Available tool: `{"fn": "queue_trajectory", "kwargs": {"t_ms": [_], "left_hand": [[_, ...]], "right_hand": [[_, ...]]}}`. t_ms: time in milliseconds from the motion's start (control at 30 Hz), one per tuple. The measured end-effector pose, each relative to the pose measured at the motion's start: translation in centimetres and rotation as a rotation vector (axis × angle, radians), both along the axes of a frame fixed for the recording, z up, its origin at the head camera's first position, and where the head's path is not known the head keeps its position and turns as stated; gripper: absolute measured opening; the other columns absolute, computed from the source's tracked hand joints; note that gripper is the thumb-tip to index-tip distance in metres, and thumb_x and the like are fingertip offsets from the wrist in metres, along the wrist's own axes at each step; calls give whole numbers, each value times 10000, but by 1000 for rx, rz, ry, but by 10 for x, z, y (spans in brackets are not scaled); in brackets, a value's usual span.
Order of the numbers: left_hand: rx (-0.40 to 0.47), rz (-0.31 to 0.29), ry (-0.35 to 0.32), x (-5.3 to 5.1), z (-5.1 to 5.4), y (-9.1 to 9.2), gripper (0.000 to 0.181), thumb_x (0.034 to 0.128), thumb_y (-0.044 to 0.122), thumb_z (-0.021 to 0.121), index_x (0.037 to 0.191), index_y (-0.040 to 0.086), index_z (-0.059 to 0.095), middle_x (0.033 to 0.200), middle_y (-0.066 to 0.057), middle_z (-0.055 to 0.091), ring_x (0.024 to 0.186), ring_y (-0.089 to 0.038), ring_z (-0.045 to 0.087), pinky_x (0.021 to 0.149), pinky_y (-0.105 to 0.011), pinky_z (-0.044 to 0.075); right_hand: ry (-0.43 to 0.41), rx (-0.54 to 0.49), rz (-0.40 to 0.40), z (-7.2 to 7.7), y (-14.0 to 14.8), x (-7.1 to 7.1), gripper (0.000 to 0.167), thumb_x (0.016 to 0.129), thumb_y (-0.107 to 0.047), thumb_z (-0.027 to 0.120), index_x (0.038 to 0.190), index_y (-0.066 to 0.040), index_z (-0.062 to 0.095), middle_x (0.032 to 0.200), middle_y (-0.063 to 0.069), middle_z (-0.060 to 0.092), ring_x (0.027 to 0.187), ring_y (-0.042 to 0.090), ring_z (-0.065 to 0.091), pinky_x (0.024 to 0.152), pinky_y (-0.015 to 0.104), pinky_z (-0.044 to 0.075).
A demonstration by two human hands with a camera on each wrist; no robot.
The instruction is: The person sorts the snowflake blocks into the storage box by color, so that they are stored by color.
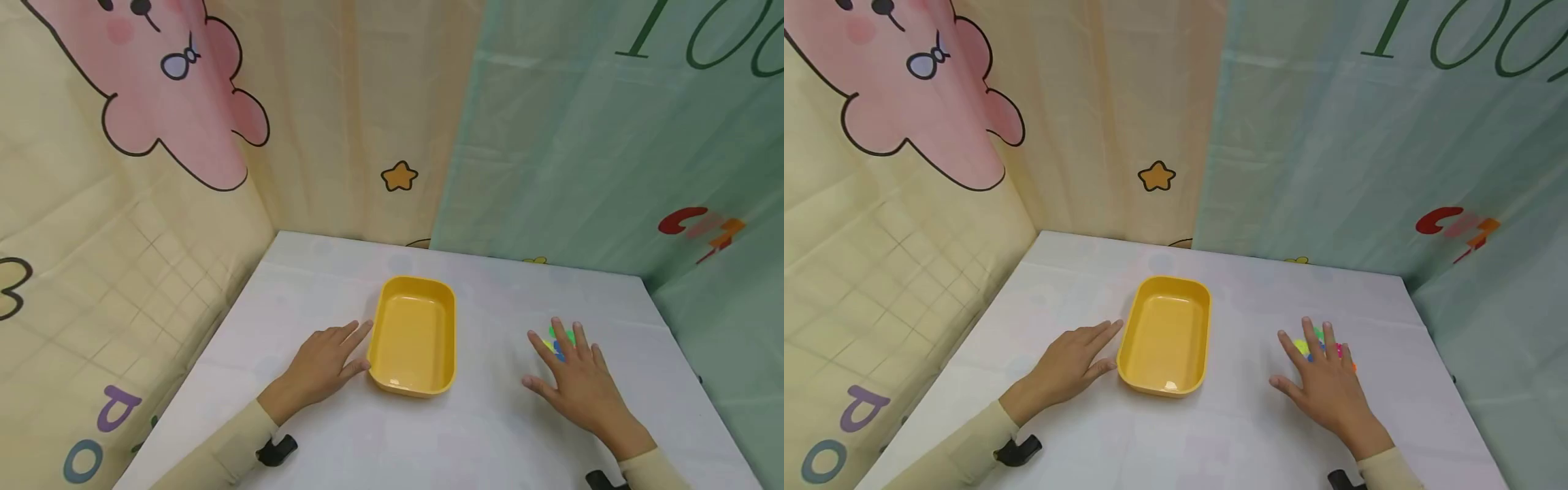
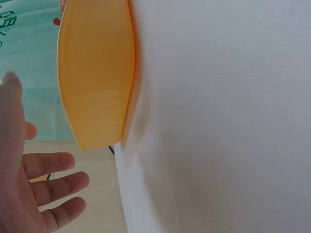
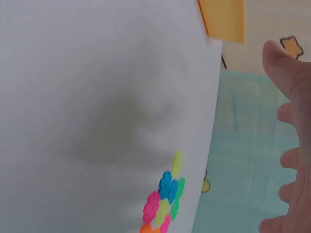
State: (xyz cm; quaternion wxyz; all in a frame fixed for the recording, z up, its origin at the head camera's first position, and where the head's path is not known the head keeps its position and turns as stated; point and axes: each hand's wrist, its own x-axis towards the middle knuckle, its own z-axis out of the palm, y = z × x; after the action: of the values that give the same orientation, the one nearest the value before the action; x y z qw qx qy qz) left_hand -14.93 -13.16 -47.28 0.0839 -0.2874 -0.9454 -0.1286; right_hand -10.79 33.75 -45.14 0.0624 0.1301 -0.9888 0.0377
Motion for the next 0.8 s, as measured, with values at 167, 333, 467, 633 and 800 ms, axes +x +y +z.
{"fn": "queue_trajectory", "kwargs": {"t_ms": [167, 333, 467, 633, 800], "left_hand": [[70, 78, 13, 4, -11, -6, 565, 1036, 443, 567, 1519, 159, 496, 1322, -78, 676, 1173, -285, 653, 964, -480, 524], [95, 115, 53, 7, -21, -10, 400, 1001, 321, 651, 1346, 119, 656, 1219, -48, 717, 1113, -254, 682, 948, -453, 546], [85, 124, 62, 9, -24, -12, 327, 979, 294, 680, 1254, 119, 713, 1178, -36, 730, 1064, -245, 692, 893, -437, 564], [90, 120, 38, 10, -25, -12, 358, 983, 326, 677, 1272, 117, 706, 1222, -56, 719, 1114, -264, 674, 930, -466, 544], [97, 125, 31, 10, -26, -11, 398, 974, 351, 688, 1291, 112, 697, 1264, -82, 702, 1174, -284, 643, 961, -498, 521]], "right_hand": [[-113, -59, -129, 4, 37, -9, 823, 952, -607, 611, 1559, -100, 383, 1583, 339, 283, 1416, 612, 236, 975, 815, 295], [-246, -142, -248, 2, 77, -16, 823, 994, -523, 597, 1541, 33, 331, 1465, 404, 390, 1286, 611, 387, 878, 787, 401], [-279, -164, -301, -1, 99, -22, 782, 1016, -477, 575, 1503, 91, 348, 1408, 438, 421, 1237, 620, 427, 895, 764, 409], [-328, -171, -335, -7, 114, -27, 787, 1019, -478, 560, 1480, 122, 345, 1376, 465, 411, 1218, 635, 419, 914, 764, 395], [-387, -173, -364, -11, 121, -31, 821, 1013, -503, 558, 1466, 144, 332, 1359, 477, 395, 1214, 644, 402, 922, 762, 390]]}}
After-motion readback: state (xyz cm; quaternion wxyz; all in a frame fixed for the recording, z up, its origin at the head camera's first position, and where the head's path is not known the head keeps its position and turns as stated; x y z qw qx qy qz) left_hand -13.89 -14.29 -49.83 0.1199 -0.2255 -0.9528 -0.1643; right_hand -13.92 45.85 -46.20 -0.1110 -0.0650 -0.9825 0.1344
